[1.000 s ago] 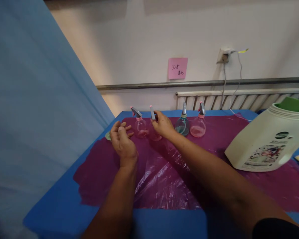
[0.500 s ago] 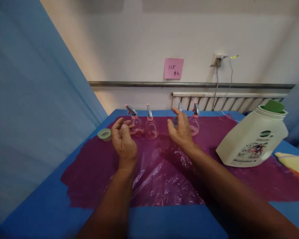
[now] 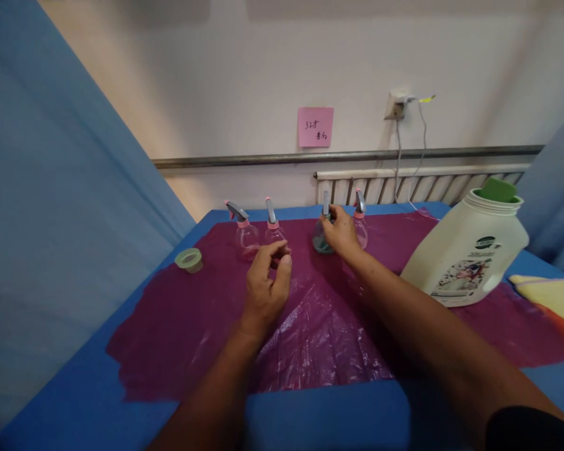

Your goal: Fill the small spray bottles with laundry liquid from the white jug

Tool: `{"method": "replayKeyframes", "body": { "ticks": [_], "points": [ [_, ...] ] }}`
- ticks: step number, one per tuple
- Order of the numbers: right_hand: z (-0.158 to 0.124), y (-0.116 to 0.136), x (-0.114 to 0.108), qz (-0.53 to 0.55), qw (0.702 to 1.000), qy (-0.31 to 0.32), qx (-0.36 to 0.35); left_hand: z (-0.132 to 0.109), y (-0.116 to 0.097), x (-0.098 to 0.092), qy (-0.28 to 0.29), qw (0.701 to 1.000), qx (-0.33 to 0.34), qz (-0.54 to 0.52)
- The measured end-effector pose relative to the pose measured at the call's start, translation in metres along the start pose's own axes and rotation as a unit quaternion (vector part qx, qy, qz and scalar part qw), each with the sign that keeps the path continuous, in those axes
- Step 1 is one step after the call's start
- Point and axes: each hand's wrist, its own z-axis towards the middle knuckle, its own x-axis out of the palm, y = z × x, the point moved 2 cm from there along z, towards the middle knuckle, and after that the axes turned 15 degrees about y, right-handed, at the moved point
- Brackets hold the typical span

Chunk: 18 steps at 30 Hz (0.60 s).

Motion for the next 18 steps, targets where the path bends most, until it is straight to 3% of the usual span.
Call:
{"method": "replayKeyframes", "body": {
  "ticks": [3,6,10,14,18],
  "points": [
    [-0.021,0.015,-0.01,0.032,0.999,0.02,-0.04,-0.003,0.004,0.007,0.035,0.998,-0.052,0.017],
    [-0.055,0.037,-0.021,0.078,0.993,0.046,-0.082,-0.007,0.006,0.018,0.104,0.989,-0.105,0.015],
    [-0.104,0.064,-0.029,0.102,0.989,0.081,-0.073,-0.012,-0.003,0.032,0.19,0.974,-0.122,-0.006],
    [-0.132,0.077,-0.029,0.113,0.985,0.106,-0.071,-0.011,-0.013,0.039,0.218,0.964,-0.149,-0.016],
    [-0.136,0.075,-0.028,0.12,0.984,0.104,-0.075,-0.009,-0.016,0.04,0.218,0.963,-0.154,-0.04]
  ]
}}
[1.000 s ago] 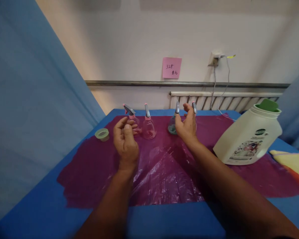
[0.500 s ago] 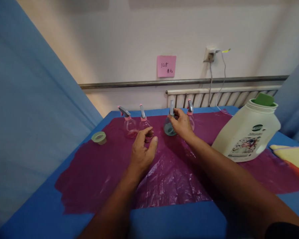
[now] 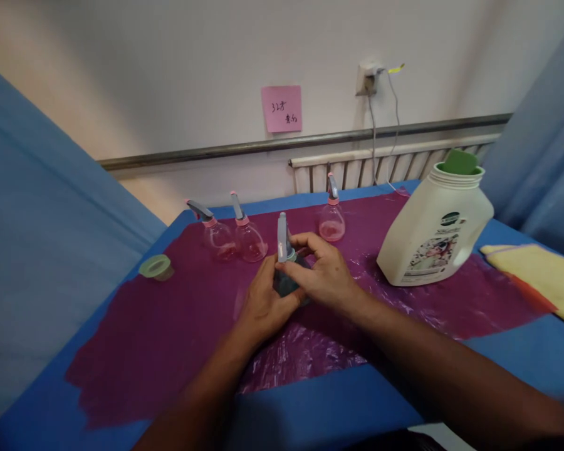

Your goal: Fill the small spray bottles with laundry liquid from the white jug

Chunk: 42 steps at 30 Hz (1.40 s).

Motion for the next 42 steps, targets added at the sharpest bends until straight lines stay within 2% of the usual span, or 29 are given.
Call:
{"method": "replayKeyframes", "body": {
  "ticks": [3,7,10,15,19,22,26,30,36,42],
  "points": [
    [0.003,-0.006,-0.001,-0.017,1.0,-0.006,0.008,0.0,0.002,0.0,0.008,1.0,0.012,-0.006],
    [0.005,-0.015,-0.002,0.006,0.999,-0.029,0.015,0.0,0.009,-0.001,0.023,1.0,-0.005,-0.019],
    [0.003,-0.017,-0.002,0.031,0.999,-0.001,0.016,-0.001,0.012,-0.002,0.031,0.999,-0.02,-0.021],
    [-0.002,-0.011,-0.002,0.007,0.998,0.058,0.015,0.0,0.016,-0.002,0.046,0.998,-0.029,-0.024],
    [0.0,-0.01,-0.006,-0.023,0.999,0.033,-0.021,0.0,0.019,0.0,0.029,0.999,-0.035,-0.002],
    [0.002,-0.011,-0.009,-0.068,0.998,0.005,0.008,0.0,0.017,0.001,0.026,0.999,-0.027,-0.008],
    [-0.003,-0.01,-0.01,-0.067,0.997,0.031,0.02,0.001,0.012,-0.001,0.051,0.998,-0.012,-0.02],
    [-0.005,-0.011,-0.008,-0.051,0.997,0.059,0.005,0.001,0.01,-0.003,0.049,0.999,-0.003,-0.022],
    [-0.005,-0.017,-0.004,-0.085,0.996,0.013,0.008,-0.003,0.01,-0.004,0.07,0.997,-0.004,-0.013],
    [-0.011,-0.02,0.003,-0.074,0.995,0.06,0.002,-0.005,0.009,-0.008,0.077,0.997,0.017,-0.027]
  ]
}}
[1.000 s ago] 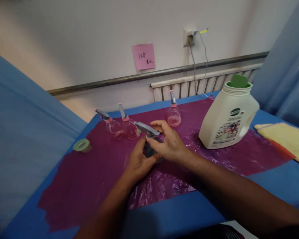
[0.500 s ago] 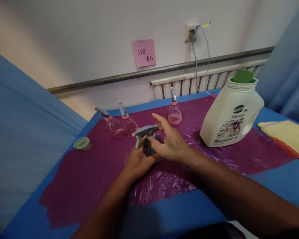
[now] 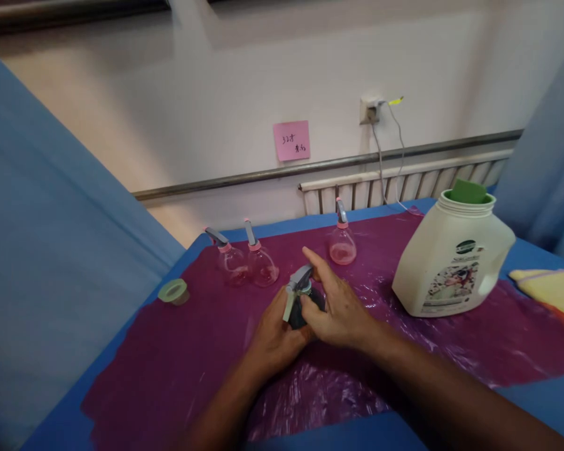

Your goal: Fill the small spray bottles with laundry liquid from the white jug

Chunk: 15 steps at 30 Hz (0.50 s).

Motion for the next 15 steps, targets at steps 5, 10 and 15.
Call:
{"method": "replayKeyframes", "body": {
  "ticks": [5,10,15],
  "points": [
    [0.0037,-0.0033,-0.0018,-0.029,0.997,-0.067,0.004,-0.0014,-0.0038,-0.0029,0.005,1.0,-0.016,-0.016],
    [0.0027,-0.0034,-0.0014,0.011,0.999,-0.047,-0.008,-0.0005,-0.0041,-0.0037,0.002,1.0,-0.013,-0.026],
    [-0.0024,0.0018,-0.0005,0.048,0.999,0.024,-0.011,0.0011,-0.0046,-0.0017,-0.007,1.0,-0.022,0.005]
  ]
}}
